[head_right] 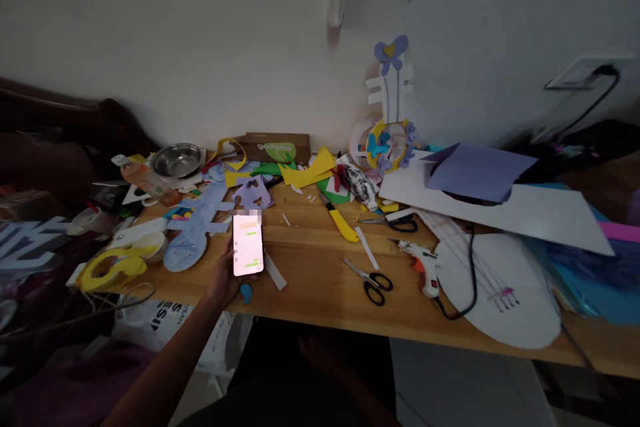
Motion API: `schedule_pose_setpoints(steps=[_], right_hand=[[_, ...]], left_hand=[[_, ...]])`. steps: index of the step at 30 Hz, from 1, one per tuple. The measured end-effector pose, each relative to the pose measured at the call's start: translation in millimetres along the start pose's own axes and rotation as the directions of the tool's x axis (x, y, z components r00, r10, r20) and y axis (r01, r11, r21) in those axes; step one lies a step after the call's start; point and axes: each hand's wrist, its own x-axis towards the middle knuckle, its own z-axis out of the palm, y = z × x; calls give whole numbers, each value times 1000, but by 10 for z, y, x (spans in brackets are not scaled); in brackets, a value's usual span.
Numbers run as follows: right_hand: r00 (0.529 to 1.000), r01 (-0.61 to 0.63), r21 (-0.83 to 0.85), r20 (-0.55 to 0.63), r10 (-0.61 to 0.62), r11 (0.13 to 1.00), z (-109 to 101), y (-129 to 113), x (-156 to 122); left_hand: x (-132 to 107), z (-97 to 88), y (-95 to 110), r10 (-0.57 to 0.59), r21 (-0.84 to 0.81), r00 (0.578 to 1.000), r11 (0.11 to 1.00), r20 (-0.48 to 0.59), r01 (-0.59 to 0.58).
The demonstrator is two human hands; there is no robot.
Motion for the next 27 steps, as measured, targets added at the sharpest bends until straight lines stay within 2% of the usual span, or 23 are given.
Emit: schedule_pose_setpoints(steps=[6,14,16,21,27], right_hand=[[1000,-11,16,-9,11,1000,22,-34,8],[996,-61,69,-64,65,996,-25,-73,-1],[995,-63,77,-74,69,995,-47,-78,-10],[992,-89,42,-89,92,995,-67,-86,-19],[991,-106,27,-79,108,994,-58,-78,8]], left_hand=[[-14,3,-59,24,26,999,999,-46,-23],[-72,47,131,-63,-111,996,991,70,70],[-71,40,187,-75,-154,995,984,72,85],[-55,66,281,-111,-207,994,973,-12,106],[-133,215,408,-127,-231,977,969,-170,86]])
